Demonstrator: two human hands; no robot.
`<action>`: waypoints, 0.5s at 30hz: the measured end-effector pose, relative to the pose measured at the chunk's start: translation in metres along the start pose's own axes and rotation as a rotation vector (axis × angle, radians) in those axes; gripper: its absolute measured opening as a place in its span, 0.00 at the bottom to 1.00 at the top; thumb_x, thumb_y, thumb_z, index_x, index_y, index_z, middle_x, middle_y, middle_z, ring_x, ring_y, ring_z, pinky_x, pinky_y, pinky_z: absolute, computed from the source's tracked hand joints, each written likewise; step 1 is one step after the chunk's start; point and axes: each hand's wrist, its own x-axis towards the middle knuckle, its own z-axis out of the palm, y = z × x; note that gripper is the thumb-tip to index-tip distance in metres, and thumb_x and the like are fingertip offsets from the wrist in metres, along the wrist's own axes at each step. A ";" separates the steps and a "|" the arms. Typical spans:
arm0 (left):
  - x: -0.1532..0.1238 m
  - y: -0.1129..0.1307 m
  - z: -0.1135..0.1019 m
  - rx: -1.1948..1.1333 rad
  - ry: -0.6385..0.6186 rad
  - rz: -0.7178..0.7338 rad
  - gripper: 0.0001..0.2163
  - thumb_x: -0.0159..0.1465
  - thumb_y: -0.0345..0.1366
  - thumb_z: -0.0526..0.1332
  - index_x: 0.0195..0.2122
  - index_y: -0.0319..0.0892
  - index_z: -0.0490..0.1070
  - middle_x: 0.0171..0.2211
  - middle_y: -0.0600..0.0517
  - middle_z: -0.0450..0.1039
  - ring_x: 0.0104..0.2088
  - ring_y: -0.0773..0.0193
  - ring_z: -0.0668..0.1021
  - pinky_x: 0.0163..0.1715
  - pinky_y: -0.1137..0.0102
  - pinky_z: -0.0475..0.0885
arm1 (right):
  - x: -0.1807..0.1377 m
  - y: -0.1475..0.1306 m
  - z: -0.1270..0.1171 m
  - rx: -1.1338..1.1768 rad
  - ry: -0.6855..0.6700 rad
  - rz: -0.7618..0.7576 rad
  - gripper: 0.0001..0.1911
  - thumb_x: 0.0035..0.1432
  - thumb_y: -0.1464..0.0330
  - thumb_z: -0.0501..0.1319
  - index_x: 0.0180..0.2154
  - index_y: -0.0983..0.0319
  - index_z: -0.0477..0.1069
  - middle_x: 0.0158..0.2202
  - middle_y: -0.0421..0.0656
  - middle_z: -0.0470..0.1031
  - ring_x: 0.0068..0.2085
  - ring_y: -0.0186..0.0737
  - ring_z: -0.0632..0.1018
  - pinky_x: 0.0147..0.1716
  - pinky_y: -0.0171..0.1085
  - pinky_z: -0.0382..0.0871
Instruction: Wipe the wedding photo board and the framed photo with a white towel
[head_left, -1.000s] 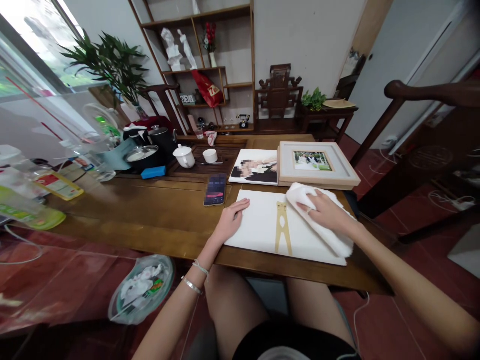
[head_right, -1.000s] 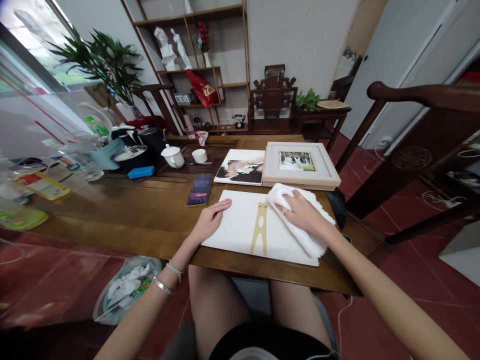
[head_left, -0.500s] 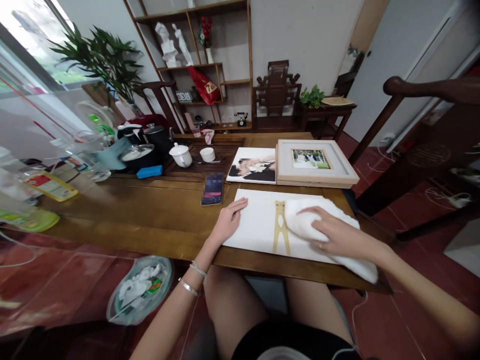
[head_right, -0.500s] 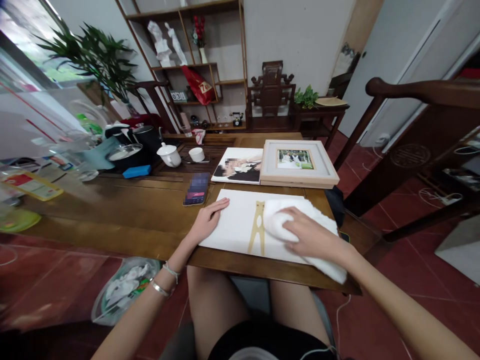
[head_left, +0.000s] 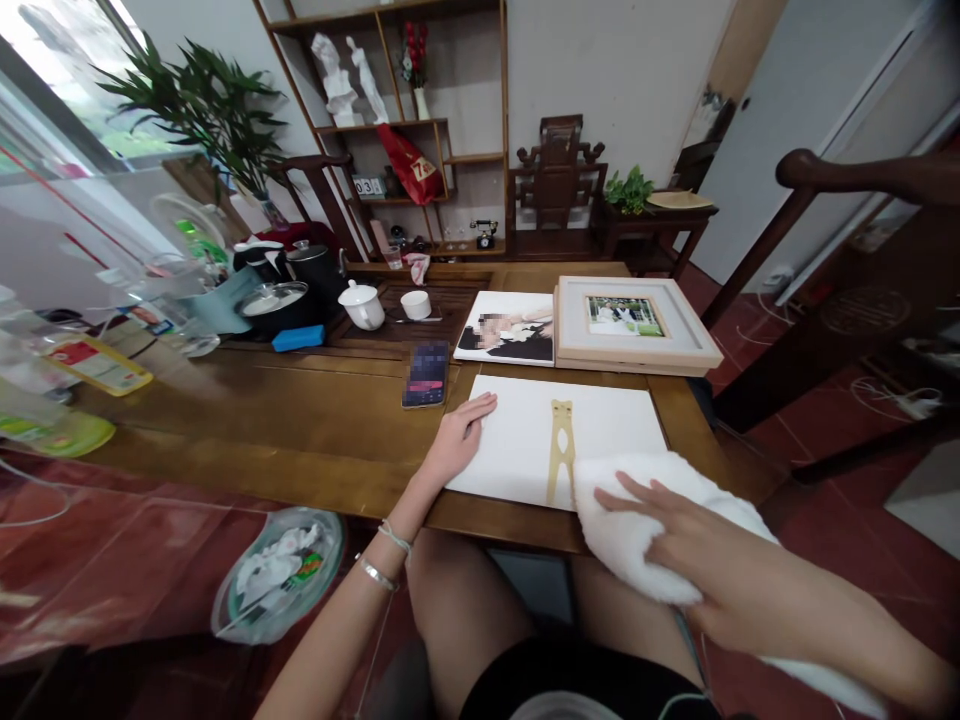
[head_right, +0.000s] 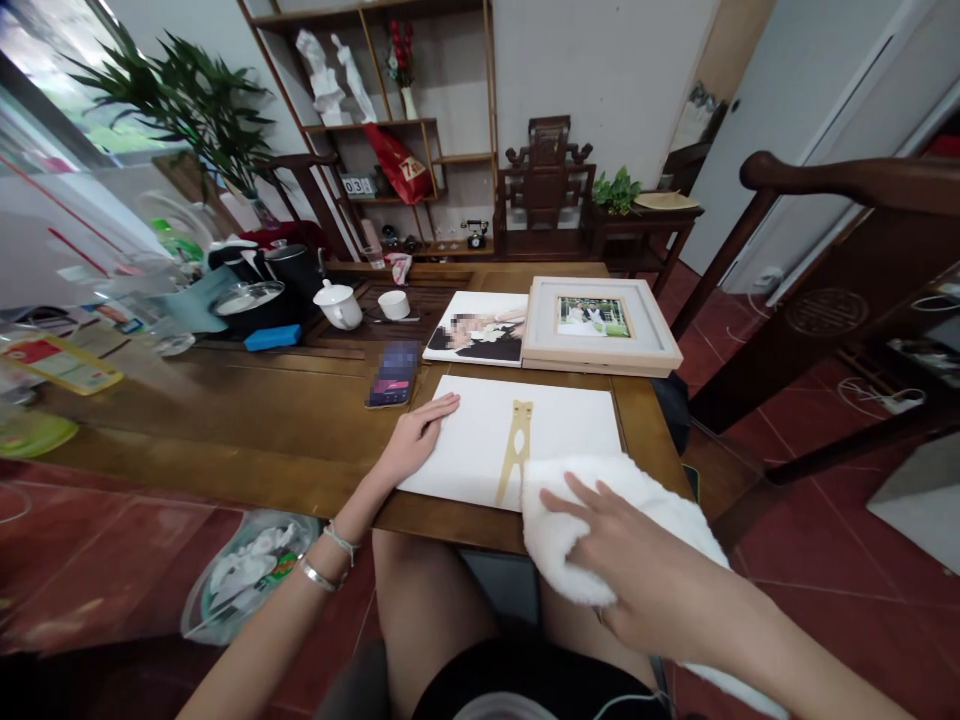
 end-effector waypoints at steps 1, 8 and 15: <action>0.000 0.000 0.000 0.002 -0.003 -0.001 0.20 0.60 0.24 0.49 0.49 0.38 0.74 0.54 0.47 0.72 0.58 0.61 0.71 0.62 0.59 0.61 | -0.001 0.000 -0.002 0.012 -0.013 0.008 0.14 0.36 0.79 0.56 0.25 0.56 0.70 0.64 0.39 0.57 0.66 0.52 0.52 0.60 0.52 0.58; 0.000 0.000 -0.001 -0.016 0.010 0.000 0.20 0.60 0.24 0.50 0.48 0.41 0.75 0.53 0.49 0.73 0.57 0.61 0.71 0.62 0.59 0.61 | 0.067 0.064 -0.001 -0.059 0.215 0.110 0.04 0.52 0.69 0.59 0.30 0.62 0.72 0.61 0.52 0.62 0.65 0.58 0.53 0.60 0.58 0.54; 0.000 -0.001 -0.001 -0.015 0.007 -0.005 0.20 0.60 0.25 0.50 0.48 0.41 0.75 0.53 0.49 0.73 0.57 0.61 0.71 0.62 0.59 0.61 | 0.109 0.074 0.009 -0.086 0.381 0.081 0.11 0.58 0.69 0.55 0.40 0.64 0.74 0.64 0.53 0.57 0.65 0.59 0.53 0.59 0.64 0.48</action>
